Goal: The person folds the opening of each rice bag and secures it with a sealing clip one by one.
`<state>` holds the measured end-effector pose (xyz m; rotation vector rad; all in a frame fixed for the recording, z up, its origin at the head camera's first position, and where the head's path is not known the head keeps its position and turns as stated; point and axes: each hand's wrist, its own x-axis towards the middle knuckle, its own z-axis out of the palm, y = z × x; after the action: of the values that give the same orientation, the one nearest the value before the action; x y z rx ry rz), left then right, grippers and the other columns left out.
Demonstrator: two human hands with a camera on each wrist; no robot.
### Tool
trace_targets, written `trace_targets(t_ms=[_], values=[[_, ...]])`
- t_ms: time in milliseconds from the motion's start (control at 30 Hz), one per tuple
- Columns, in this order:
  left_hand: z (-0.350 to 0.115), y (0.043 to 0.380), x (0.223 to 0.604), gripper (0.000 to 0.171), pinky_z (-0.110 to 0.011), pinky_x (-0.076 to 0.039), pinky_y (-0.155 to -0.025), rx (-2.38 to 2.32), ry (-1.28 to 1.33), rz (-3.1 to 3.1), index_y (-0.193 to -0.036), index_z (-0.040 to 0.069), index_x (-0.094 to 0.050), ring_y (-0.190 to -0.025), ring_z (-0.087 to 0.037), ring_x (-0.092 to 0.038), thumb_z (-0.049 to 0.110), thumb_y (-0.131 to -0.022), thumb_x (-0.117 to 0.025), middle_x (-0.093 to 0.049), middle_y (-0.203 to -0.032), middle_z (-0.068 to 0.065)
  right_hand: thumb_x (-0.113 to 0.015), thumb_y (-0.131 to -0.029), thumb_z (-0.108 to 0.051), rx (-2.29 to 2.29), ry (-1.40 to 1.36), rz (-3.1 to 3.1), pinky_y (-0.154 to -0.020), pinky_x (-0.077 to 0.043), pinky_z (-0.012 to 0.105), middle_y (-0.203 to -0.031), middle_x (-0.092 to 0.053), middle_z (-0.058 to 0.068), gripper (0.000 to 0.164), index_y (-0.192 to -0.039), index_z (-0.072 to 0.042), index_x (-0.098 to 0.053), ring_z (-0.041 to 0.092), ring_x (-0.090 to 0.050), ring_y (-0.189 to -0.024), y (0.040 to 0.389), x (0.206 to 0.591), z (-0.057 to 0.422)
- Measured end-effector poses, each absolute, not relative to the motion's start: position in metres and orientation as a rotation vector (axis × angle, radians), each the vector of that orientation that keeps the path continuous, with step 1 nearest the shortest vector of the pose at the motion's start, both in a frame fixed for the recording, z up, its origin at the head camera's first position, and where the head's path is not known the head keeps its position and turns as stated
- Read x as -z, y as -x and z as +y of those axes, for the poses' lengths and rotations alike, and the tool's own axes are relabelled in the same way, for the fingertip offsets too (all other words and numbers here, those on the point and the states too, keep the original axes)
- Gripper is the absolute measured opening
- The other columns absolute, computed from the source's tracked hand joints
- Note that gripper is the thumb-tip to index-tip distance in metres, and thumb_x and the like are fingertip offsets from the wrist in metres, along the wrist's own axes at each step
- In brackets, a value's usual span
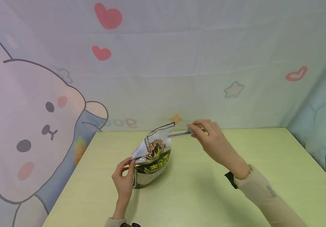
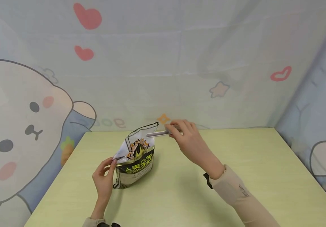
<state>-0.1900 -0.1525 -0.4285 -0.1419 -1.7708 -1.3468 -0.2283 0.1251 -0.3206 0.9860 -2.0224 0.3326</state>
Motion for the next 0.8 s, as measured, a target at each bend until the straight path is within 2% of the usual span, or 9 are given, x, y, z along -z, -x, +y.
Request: trace_targets(t_ms=[233,367,567,800], values=[[-0.153,0.189,0.427,0.012,-0.014,-0.042,-0.063,1.333,0.136,-1.77,-0.088,-0.01,-0.064,-0.077,0.002,-0.056,-0.01,-0.076,-0.061,-0.062,-0.08,-0.026,-0.067,-0.076,-0.007,-0.33,-1.015,-1.975,-0.075,-0.04,0.038,-0.101,-0.056,0.009,0.034,-0.109,-0.009,-0.059,0.023,-0.051,-0.093,0.23,0.302,0.106],[-0.152,0.189,0.427,0.013,-0.015,-0.043,-0.063,1.331,0.137,-1.769,-0.088,-0.01,-0.064,-0.077,0.001,-0.056,-0.011,-0.075,-0.061,-0.062,-0.08,-0.026,-0.065,-0.078,-0.008,-0.315,-1.045,-1.946,-0.072,-0.039,0.036,-0.099,-0.058,0.007,0.031,-0.108,-0.01,-0.061,0.022,-0.051,-0.091,0.233,0.296,0.097],[-0.152,0.19,0.427,0.013,-0.016,-0.043,-0.063,1.335,0.147,-1.767,-0.088,-0.01,-0.064,-0.077,0.0,-0.056,-0.011,-0.075,-0.061,-0.062,-0.08,-0.026,-0.064,-0.078,-0.012,-0.279,-1.094,-1.933,-0.075,-0.038,0.036,-0.097,-0.06,0.002,0.026,-0.104,-0.014,-0.063,0.019,-0.052,-0.086,0.237,0.288,0.084],[-0.152,0.189,0.427,0.012,-0.016,-0.042,-0.063,1.338,0.141,-1.767,-0.088,-0.01,-0.064,-0.077,0.001,-0.056,-0.011,-0.076,-0.061,-0.061,-0.079,-0.026,-0.069,-0.074,-0.01,-0.25,-1.117,-1.938,-0.077,-0.037,0.039,-0.09,-0.06,-0.003,0.027,-0.1,-0.017,-0.066,0.018,-0.053,-0.083,0.241,0.283,0.07]])
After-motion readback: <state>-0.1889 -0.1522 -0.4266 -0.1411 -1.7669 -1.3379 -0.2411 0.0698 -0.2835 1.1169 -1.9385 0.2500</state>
